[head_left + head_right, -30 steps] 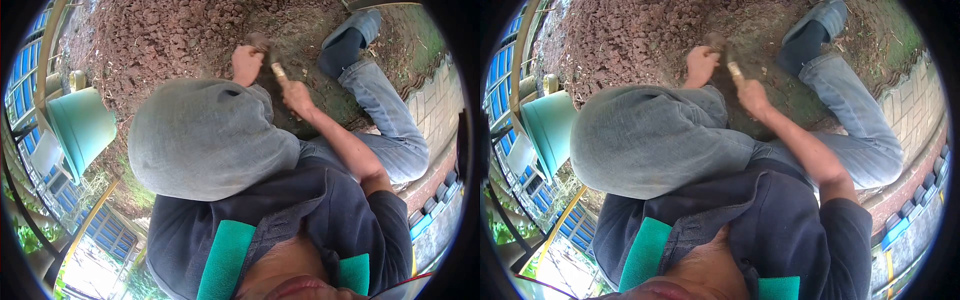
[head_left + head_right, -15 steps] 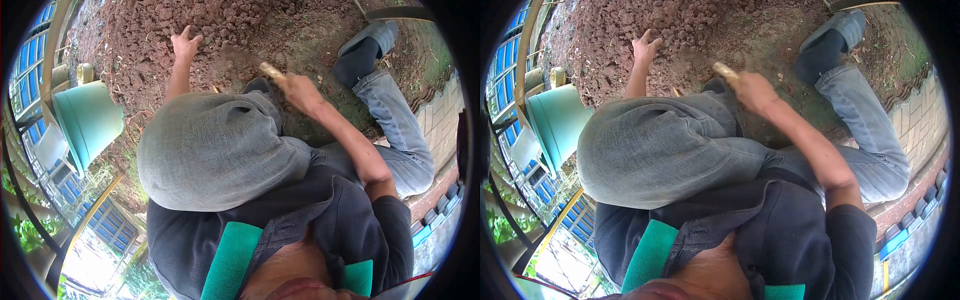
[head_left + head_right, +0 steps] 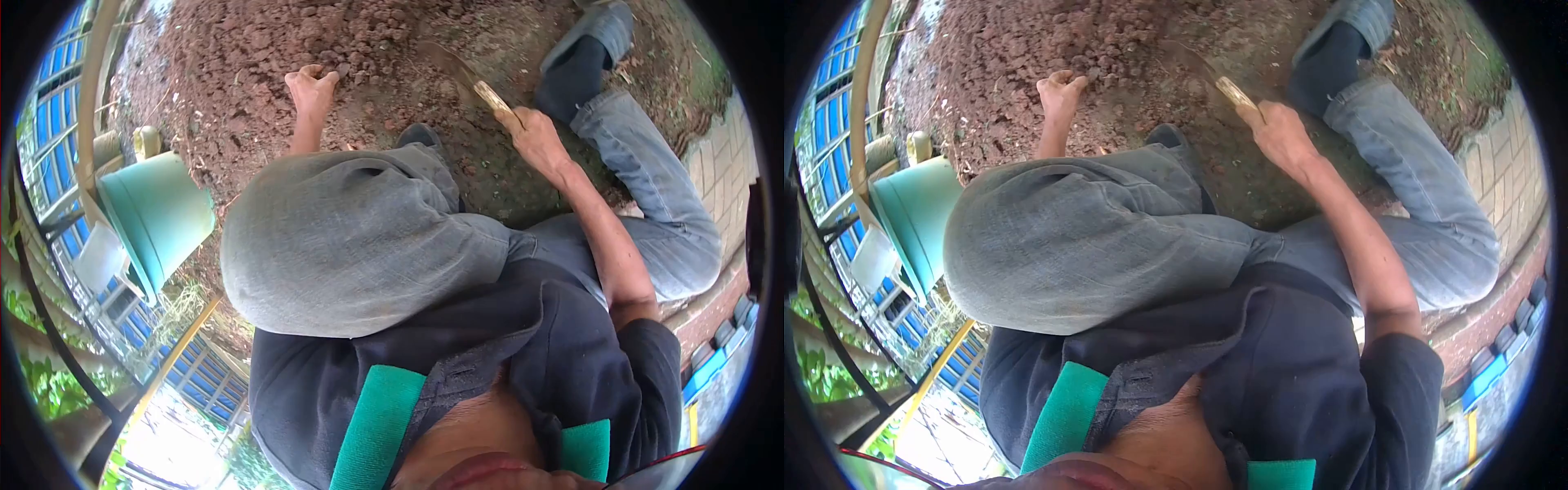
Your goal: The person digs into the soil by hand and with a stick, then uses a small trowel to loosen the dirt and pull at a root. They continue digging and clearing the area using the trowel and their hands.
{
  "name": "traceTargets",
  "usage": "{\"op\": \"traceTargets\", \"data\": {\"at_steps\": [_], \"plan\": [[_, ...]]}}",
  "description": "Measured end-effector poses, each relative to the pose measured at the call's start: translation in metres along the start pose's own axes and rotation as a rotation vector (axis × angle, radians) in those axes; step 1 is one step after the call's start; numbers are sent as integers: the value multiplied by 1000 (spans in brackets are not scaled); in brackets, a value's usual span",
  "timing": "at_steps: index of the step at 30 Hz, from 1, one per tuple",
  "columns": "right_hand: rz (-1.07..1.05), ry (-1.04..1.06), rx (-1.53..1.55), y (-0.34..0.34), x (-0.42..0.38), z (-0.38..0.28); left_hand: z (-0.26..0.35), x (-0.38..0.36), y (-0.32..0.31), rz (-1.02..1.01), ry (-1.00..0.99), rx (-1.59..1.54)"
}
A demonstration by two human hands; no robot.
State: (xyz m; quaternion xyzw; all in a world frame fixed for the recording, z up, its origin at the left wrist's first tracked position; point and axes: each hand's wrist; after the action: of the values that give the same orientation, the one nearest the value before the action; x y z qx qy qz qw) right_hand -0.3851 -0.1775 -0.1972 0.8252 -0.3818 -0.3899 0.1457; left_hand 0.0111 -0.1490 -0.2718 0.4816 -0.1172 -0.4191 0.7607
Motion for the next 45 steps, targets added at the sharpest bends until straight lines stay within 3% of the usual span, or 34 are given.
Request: {"op": "traceTargets", "data": {"at_steps": [1,3,5,7,8,11,15,16,19,21,22,25,28,31,32,35,36,39,40,43,45], "plan": [[-12,-42,27,2,-1,-1,0,-7,-10,-134,-14,-113],[-36,-109,69,8,6,-7,59,-52,-4,-385,-35,-353],[-16,-128,73,10,10,-7,74,-80,-40,-135,-558,-166],[-4,-140,43,11,10,-5,96,-101,-70,-216,-668,-189],[-4,-138,8,12,10,-4,103,-111,-82,-292,-523,-238],[48,-54,-79,19,8,1,103,-109,-93,-237,-443,-231],[267,302,-55,24,-5,-28,97,-106,-96,-579,235,-1012],[261,315,-72,29,-11,-44,92,-104,-100,-563,294,-1097],[280,341,-50,33,-21,-76,95,-101,-91,-633,414,-959],[342,366,59,15,-20,-68,93,-111,-98,-595,362,-937],[355,465,-102,7,-18,-56,93,-115,-102,-578,334,-926],[85,60,-327,-34,0,15,91,-116,-111,-531,308,-860],[39,88,-301,-32,10,22,83,-121,-115,-530,159,-890],[-96,-69,-21,-6,12,1,82,-121,-117,-466,35,-772],[97,186,-175,1,-2,-14,83,-122,-117,-453,24,-733],[185,217,-95,8,-23,-47,82,-124,-116,-415,4,-640],[273,332,-55,5,-28,-51,82,-124,-116,-401,-2,-634],[48,67,-325,-31,-12,-1,83,-125,-112,-452,14,-595],[27,124,-346,-30,-11,1,84,-120,-111,-482,23,-577],[-22,110,-228,-29,7,12,89,-125,-101,-463,-34,-531],[-97,-152,74,-7,1,-10,92,-123,-108,-458,14,-564]]}}
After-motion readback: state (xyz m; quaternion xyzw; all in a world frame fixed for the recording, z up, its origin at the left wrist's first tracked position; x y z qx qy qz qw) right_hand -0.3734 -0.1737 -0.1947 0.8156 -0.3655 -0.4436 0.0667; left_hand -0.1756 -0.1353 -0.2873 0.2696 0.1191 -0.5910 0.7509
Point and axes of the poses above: each hand's wrist, its own x-axis towards the middle knuckle, its own y-axis out of the back of the hand, z = x × y, and after that the axes turned 1 degree about z, right-handed
